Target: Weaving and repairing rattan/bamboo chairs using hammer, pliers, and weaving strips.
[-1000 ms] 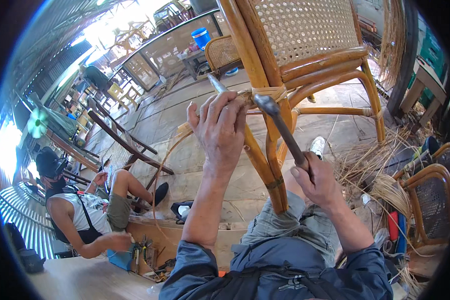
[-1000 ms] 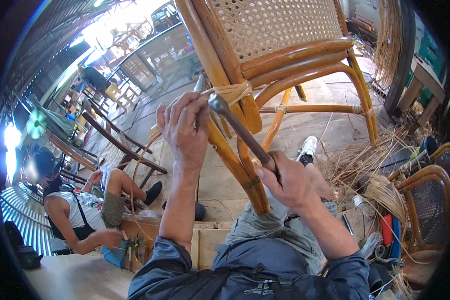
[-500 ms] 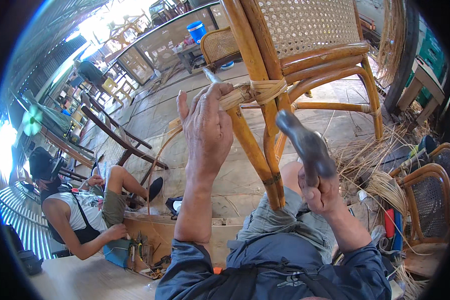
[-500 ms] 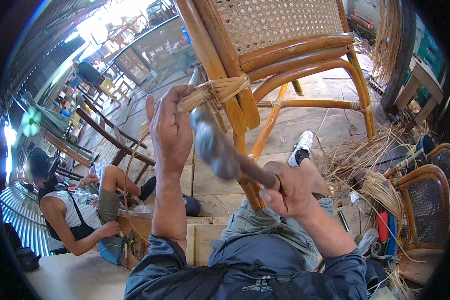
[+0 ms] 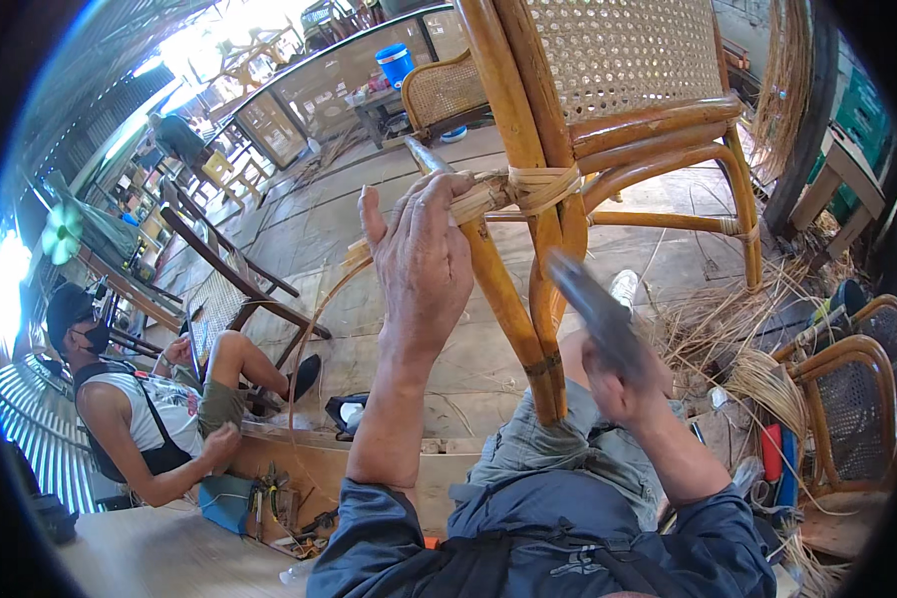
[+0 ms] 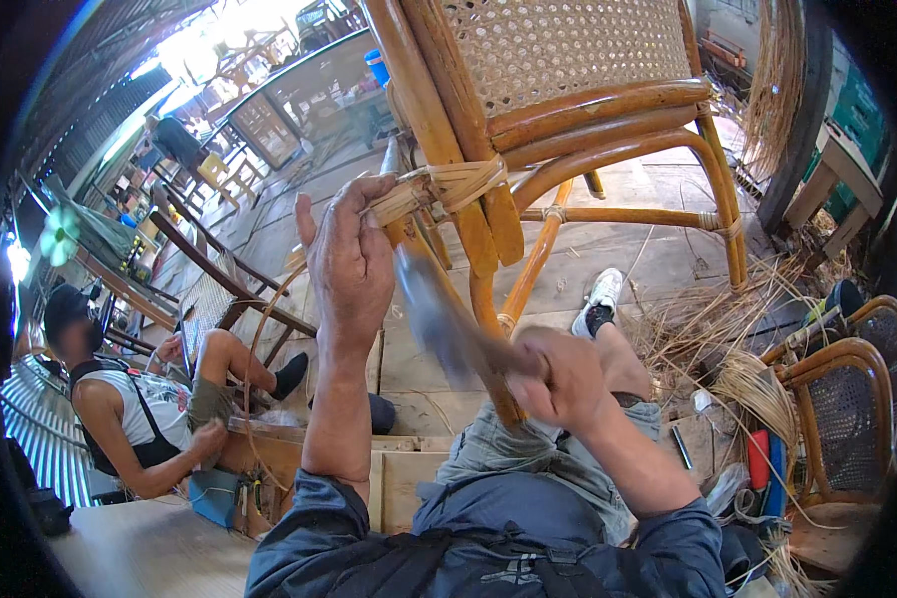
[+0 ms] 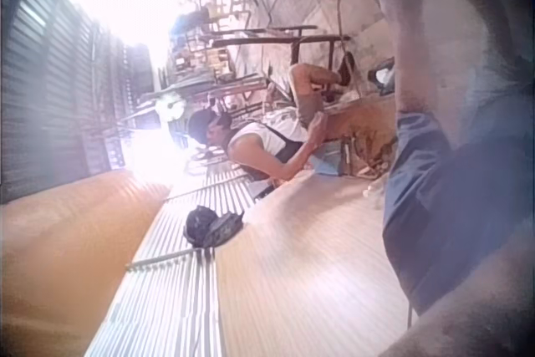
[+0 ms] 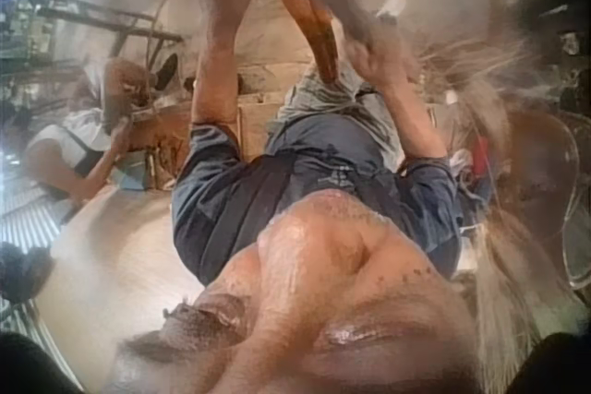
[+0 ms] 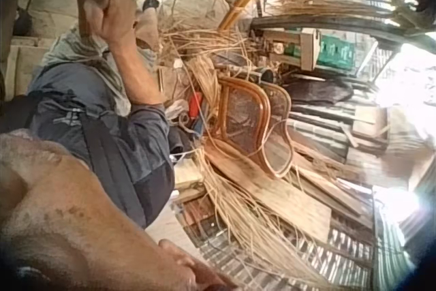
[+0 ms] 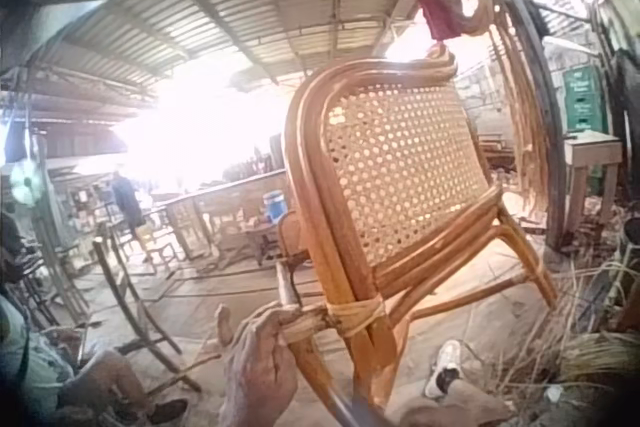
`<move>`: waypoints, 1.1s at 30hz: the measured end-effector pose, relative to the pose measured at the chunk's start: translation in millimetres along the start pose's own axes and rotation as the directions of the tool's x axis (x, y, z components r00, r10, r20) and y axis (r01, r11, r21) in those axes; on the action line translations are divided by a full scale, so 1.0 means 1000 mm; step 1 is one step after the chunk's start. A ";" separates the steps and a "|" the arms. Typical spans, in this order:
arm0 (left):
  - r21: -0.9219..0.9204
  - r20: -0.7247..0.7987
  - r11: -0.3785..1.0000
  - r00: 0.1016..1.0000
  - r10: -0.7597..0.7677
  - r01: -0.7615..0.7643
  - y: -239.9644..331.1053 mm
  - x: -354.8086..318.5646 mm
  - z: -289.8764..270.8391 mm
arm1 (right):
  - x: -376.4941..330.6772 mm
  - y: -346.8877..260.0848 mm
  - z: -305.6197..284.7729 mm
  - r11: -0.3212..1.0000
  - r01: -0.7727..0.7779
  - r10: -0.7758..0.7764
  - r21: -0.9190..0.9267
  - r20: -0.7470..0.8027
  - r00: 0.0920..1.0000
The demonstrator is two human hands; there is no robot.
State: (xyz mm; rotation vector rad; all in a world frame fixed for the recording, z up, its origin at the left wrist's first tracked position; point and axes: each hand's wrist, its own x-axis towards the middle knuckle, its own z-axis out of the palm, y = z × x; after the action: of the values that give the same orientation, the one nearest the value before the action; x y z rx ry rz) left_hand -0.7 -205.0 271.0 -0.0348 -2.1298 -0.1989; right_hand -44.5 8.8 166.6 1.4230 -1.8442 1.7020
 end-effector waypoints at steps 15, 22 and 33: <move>0.047 -0.041 0.999 0.999 0.015 -0.013 -0.004 -0.004 0.005 | 0.011 0.017 0.010 0.887 -0.387 0.411 -0.251 0.049 0.910; -0.034 -0.047 0.999 0.999 -0.012 0.010 -0.005 -0.003 0.005 | 0.004 -0.006 -0.003 0.975 -0.220 0.222 -0.037 0.067 0.973; 0.093 0.101 0.965 0.966 0.237 -0.247 -0.009 0.017 -0.014 | -0.032 0.016 -0.020 0.950 -0.299 0.290 -0.085 -0.109 0.951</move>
State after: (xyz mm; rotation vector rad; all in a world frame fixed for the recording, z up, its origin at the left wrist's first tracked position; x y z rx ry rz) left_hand 0.5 -217.4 291.4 -0.2454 -2.1996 0.0607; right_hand -49.3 38.5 138.4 1.0491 -2.1411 1.7440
